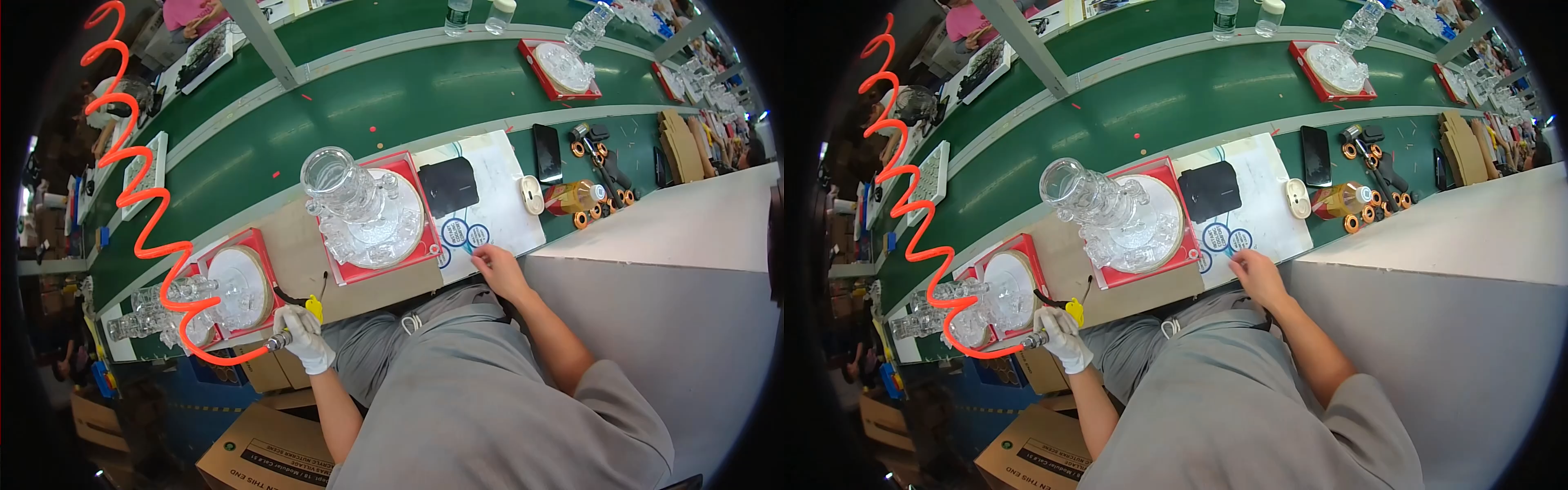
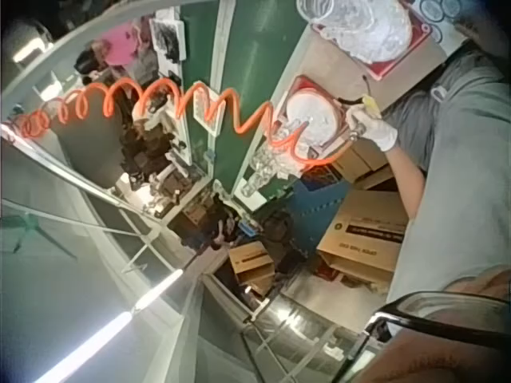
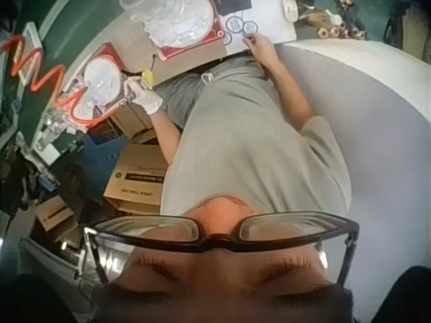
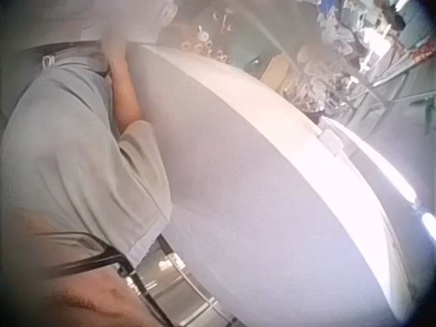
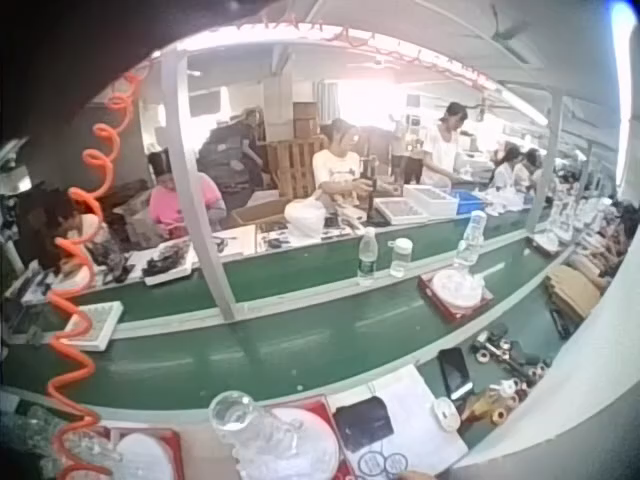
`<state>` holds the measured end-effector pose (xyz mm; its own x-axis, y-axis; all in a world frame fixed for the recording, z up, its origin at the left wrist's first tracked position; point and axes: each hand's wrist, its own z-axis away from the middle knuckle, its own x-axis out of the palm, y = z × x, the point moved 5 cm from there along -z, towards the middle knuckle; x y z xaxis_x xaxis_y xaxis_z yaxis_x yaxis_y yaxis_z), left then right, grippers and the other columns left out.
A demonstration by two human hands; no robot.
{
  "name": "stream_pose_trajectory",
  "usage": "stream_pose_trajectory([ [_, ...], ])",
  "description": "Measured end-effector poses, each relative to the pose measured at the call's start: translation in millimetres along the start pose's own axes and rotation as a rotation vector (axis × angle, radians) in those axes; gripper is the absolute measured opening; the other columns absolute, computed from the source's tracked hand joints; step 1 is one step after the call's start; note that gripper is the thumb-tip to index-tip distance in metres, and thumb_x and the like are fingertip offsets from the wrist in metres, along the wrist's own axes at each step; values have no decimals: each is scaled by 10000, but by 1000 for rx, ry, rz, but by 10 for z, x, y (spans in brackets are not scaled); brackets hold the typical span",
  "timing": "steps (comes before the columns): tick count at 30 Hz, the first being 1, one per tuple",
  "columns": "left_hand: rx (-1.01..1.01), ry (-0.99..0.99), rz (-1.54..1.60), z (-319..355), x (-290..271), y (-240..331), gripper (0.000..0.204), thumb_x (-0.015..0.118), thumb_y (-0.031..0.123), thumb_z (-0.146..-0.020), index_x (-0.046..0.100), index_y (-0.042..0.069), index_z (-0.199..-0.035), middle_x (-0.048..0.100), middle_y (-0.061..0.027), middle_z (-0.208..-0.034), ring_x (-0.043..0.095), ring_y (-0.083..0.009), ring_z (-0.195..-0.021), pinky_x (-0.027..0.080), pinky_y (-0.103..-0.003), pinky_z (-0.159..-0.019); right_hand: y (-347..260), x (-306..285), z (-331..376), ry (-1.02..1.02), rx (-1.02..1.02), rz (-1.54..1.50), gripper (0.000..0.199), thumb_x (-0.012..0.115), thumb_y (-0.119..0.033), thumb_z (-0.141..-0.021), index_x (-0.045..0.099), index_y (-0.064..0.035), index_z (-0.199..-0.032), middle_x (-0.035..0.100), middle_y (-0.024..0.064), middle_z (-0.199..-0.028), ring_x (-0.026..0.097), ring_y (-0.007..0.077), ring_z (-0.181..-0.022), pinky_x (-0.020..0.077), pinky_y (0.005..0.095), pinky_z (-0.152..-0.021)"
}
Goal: Clean glass lampshades using a compressed air gun and place them on foam pads on an assembly line.
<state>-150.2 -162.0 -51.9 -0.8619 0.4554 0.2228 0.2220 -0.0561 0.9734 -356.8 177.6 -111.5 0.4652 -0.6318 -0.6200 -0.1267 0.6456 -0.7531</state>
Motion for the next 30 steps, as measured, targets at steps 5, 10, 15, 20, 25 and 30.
stream_pose_trajectory([
  [5, -3, 46, -4, 20, -26, 1, 268, 526, 205, -967, 474, 77, -737, 365, 11, -512, 294, -65, -362, 236, -219, -362, -249, 478, -498, -388, 54, 233, 405, 520, -398, -940, 663, -20, -954, 675, 188, -857, 646, 360, -814, 502, 440, -725],
  [10, -8, 34, -9, 34, -86, -23, 285, 521, 220, -971, 469, 76, -730, 284, 30, -452, 276, -68, -358, 240, -228, -376, -285, 555, -623, -410, -75, 403, 451, 476, -426, -951, 652, -13, -910, 671, 206, -854, 649, 387, -819, 511, 482, -709],
  [15, -1, 63, -11, 25, -103, -26, 290, 521, 219, -972, 463, 78, -725, 295, 28, -458, 275, -71, -355, 240, -228, -375, -300, 577, -636, -408, -110, 610, 418, 535, -405, -922, 660, -13, -849, 670, 208, -824, 662, 374, -773, 528, 476, -652],
  [20, -22, 44, 26, 23, -164, -45, 254, 485, 137, -975, 499, 52, -736, 419, -10, -551, 305, -63, -368, 283, -235, -368, -413, 553, -625, -375, -152, 700, 351, 577, -350, -892, 661, -18, -812, 671, 200, -813, 662, 364, -750, 529, 471, -647],
  [25, -33, 32, 7, 16, -146, -22, 283, 526, 237, -971, 476, 83, -739, 319, 22, -465, 273, -71, -361, 240, -239, -374, -316, 465, -586, -359, -105, 528, 293, 606, -290, -872, 660, -15, -789, 671, 179, -786, 656, 350, -735, 519, 447, -648],
  [30, -43, 63, 11, 29, -163, -8, 286, 524, 237, -970, 474, 85, -734, 314, 24, -468, 273, -72, -365, 239, -238, -377, -29, 299, -498, -312, -4, 298, 210, 596, -178, -883, 657, -1, -787, 661, 131, -654, 658, 223, -593, 506, 342, -598],
])
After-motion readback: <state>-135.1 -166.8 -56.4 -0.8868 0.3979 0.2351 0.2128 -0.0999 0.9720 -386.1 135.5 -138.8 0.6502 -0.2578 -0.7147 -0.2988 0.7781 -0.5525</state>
